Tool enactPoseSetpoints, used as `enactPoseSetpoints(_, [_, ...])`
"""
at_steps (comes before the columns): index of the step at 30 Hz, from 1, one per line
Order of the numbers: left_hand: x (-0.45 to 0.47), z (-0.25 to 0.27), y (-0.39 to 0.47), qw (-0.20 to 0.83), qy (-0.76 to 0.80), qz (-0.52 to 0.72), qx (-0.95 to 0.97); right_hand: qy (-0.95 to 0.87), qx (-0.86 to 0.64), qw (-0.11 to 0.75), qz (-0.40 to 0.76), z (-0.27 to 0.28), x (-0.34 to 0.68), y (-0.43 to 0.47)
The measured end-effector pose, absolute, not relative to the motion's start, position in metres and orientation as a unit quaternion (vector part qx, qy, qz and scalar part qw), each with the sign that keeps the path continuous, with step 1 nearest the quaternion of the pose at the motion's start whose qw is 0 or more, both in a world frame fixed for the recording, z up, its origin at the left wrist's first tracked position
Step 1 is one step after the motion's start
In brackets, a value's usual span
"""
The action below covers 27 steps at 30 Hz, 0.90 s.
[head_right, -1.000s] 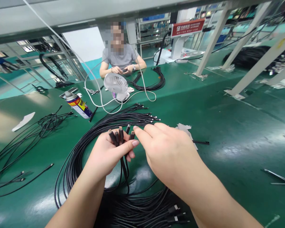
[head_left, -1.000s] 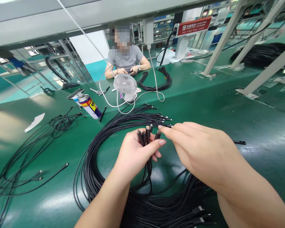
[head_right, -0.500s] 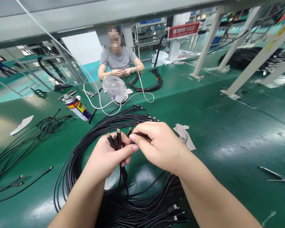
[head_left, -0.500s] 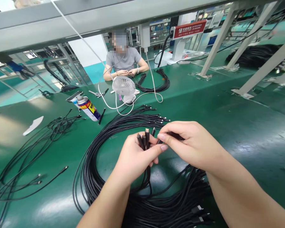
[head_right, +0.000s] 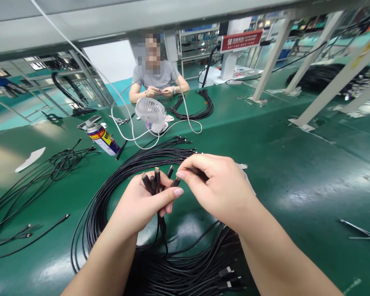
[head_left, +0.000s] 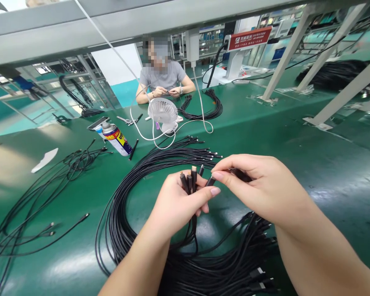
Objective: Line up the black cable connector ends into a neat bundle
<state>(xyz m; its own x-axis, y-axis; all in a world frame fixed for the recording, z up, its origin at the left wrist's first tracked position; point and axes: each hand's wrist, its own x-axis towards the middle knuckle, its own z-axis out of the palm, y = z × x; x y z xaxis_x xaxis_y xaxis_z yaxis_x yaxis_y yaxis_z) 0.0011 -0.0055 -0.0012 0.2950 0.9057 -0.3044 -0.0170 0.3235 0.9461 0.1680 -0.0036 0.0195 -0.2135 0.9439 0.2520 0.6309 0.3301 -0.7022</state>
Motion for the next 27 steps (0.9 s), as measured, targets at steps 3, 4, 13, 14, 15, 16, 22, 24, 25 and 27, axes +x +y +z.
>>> enactPoseSetpoints(3, [0.0,-0.002,-0.005,0.656,0.478,0.348,0.469,-0.758,-0.511,0.328,0.237,0.02,0.168,-0.006])
enactPoseSetpoints(4, [0.0,-0.002,-0.005,0.656,0.478,0.345,0.471,-0.763,-0.505,0.326,0.239,0.02,0.168,-0.007])
enactPoseSetpoints(13, [0.004,-0.001,-0.005,0.636,0.502,0.341,0.477,-0.799,-0.48,0.287,0.222,0.02,0.175,-0.003])
enactPoseSetpoints(14, [0.004,-0.001,-0.005,0.637,0.503,0.341,0.474,-0.8,-0.479,0.288,0.217,0.021,0.176,-0.003])
enactPoseSetpoints(15, [0.005,-0.001,-0.005,0.639,0.503,0.341,0.472,-0.8,-0.481,0.291,0.212,0.021,0.177,-0.003])
enactPoseSetpoints(16, [0.005,-0.001,-0.004,0.641,0.503,0.341,0.47,-0.797,-0.483,0.297,0.208,0.021,0.177,-0.003])
enactPoseSetpoints(22, [0.004,-0.001,-0.004,0.646,0.497,0.344,0.467,-0.787,-0.486,0.296,0.239,0.021,0.179,-0.002])
enactPoseSetpoints(24, [0.004,-0.001,-0.004,0.647,0.495,0.343,0.468,-0.79,-0.479,0.288,0.252,0.021,0.179,-0.001])
enactPoseSetpoints(25, [0.004,-0.001,-0.004,0.646,0.494,0.342,0.471,-0.791,-0.477,0.286,0.256,0.021,0.179,-0.001])
enactPoseSetpoints(27, [0.003,-0.001,-0.005,0.641,0.495,0.341,0.477,-0.791,-0.476,0.285,0.258,0.021,0.179,0.0])
